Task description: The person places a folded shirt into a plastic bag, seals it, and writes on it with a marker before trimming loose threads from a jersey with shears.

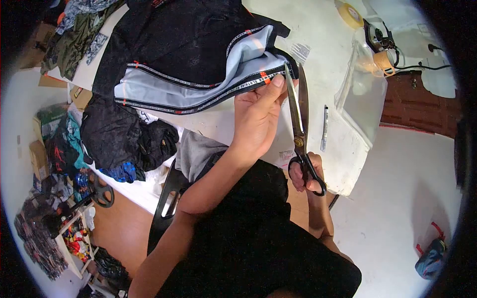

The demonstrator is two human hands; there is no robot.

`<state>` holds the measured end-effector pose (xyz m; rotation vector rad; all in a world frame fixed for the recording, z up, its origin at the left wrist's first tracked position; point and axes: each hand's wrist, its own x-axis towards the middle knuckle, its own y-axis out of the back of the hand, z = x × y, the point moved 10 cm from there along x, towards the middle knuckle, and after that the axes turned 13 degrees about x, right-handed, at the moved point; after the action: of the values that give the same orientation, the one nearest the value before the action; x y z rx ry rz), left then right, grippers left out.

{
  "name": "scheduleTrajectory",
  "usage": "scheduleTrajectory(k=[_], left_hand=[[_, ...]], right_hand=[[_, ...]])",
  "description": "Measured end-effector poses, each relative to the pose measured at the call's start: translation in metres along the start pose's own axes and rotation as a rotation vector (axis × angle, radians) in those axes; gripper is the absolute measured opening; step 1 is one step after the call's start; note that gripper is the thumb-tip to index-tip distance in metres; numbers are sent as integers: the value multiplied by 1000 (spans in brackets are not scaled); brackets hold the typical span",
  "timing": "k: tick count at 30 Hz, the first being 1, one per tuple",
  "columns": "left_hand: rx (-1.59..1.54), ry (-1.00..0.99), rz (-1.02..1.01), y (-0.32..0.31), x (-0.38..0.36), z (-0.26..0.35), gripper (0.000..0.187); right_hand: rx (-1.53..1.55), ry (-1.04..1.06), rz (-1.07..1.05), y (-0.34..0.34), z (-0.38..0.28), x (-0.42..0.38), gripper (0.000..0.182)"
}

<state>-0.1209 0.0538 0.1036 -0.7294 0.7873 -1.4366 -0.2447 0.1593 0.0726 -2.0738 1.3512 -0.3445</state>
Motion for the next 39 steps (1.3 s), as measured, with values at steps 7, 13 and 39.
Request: scheduleTrajectory(k=[7, 13, 39], left_hand=[[28, -43, -20, 0, -2, 2, 17], [41, -26, 6, 5, -1, -3, 17], [-5, -38, 37, 4, 0, 1, 13]], right_hand=[[42, 8, -13, -3, -1, 2, 48], [56, 11, 6, -5, -4, 3, 45], [-98, 217, 147, -3, -32, -13, 30]])
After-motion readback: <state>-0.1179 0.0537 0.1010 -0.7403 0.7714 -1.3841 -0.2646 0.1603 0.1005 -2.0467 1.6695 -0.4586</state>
